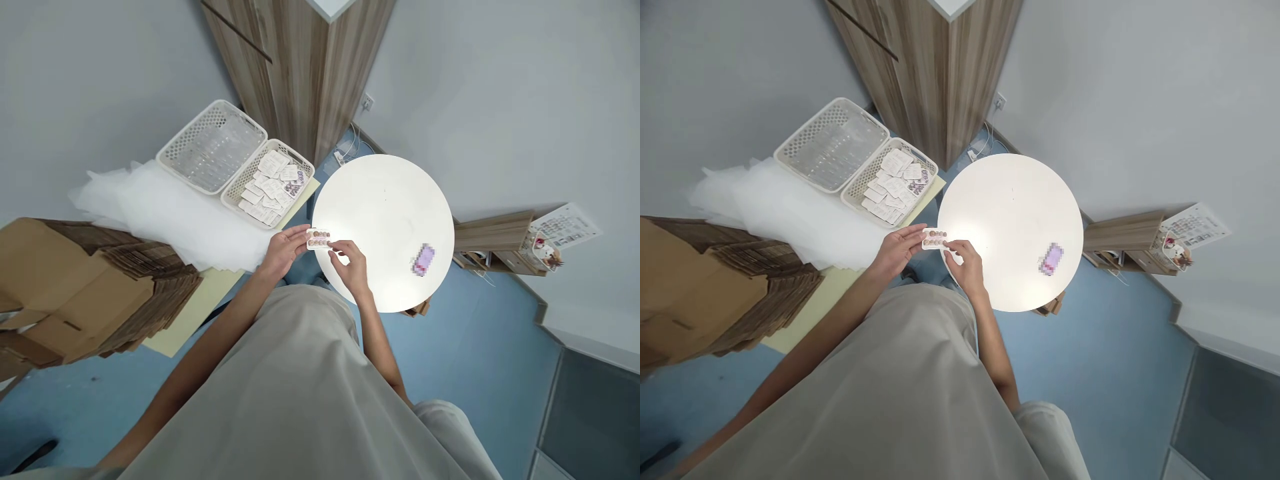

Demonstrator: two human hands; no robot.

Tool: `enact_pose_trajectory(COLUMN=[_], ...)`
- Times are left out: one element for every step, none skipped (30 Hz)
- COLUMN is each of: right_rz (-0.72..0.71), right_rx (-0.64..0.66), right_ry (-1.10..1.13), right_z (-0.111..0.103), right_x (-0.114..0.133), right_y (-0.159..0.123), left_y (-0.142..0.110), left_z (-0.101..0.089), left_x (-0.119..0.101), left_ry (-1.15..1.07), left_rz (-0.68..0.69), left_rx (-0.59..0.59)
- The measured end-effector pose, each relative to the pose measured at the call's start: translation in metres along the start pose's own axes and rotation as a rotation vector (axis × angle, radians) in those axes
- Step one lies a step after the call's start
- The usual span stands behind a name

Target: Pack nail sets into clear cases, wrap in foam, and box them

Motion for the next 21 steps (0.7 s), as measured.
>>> enact_pose_trajectory(right_rz=[0.031,0.076,0.134,0.197,0.257,0.305,0.337,0.356,0.363,0.361,0.354,0.346,0.339,0.336,0.336,0.341,0.349,0.357,0.367,0.376,0.385], right_rx=[-0.011,-0.035,-0.064,-0.093,-0.117,-0.131,-0.136,-0.138,-0.142,-0.149,-0.158,-0.169,-0.179,-0.189,-0.193,-0.192,-0.186,-0.177,-0.167,-0.156,-0.147], right_ry=[0.032,0.073,0.121,0.175,0.231,0.283,0.327,0.359,0.379,0.392,0.402,0.409,0.412,0.409,0.400,0.387,0.373,0.361,0.352,0.343,0.334], right_z=[-0.001,-0.004,-0.006,-0.008,-0.009,-0.010,-0.011,-0.012,-0.014,-0.017,-0.021,-0.026,-0.031,-0.036,-0.041,-0.045,-0.048,-0.051,-0.053,-0.055,-0.056], right_x=[-0.006,-0.014,-0.023,-0.033,-0.043,-0.051,-0.058,-0.062,-0.066,-0.069,-0.072,-0.074,-0.077,-0.081,-0.086,-0.091,-0.096,-0.102,-0.108,-0.114,-0.120], right_y=[-0.001,-0.001,-0.001,-0.002,-0.003,-0.003,-0.003,-0.003,-0.002,-0.001,0.000,0.001,0.003,0.004,0.004,0.005,0.005,0.005,0.005,0.004,0.002], left_y=[0.000,0.000,0.000,0.000,0.000,0.000,0.000,0.000,0.000,0.000,0.000,0.000,0.000,0.000,0.000,0.000,0.001,0.002,0.002,0.003,0.004], left_z=[0.001,0.003,0.006,0.010,0.014,0.019,0.023,0.028,0.033,0.038,0.043,0.048,0.053,0.058,0.062,0.066,0.069,0.072,0.074,0.076,0.077], left_x=[0.001,0.002,0.002,0.003,0.004,0.006,0.007,0.009,0.010,0.011,0.012,0.013,0.014,0.016,0.019,0.022,0.025,0.030,0.034,0.039,0.044], left_ry=[0.018,0.038,0.057,0.078,0.099,0.120,0.141,0.161,0.180,0.198,0.216,0.233,0.248,0.262,0.274,0.286,0.298,0.310,0.323,0.336,0.349], left_rz=[0.002,0.004,0.008,0.011,0.012,0.013,0.013,0.014,0.017,0.022,0.029,0.039,0.050,0.061,0.072,0.081,0.089,0.096,0.101,0.105,0.107], left_rx=[-0.011,-0.018,-0.023,-0.024,-0.023,-0.023,-0.024,-0.027,-0.031,-0.034,-0.036,-0.035,-0.033,-0.031,-0.030,-0.027,-0.023,-0.019,-0.017,-0.017,-0.020])
Point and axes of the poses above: each hand's wrist, its own y-axis towards the middle knuckle, its own z-axis out of the palm, x = y × z, the point moved 10 cm from there along y, towards the middle knuckle, and after that the axes turned 5 degrees about -x, right-handed, at the moved point
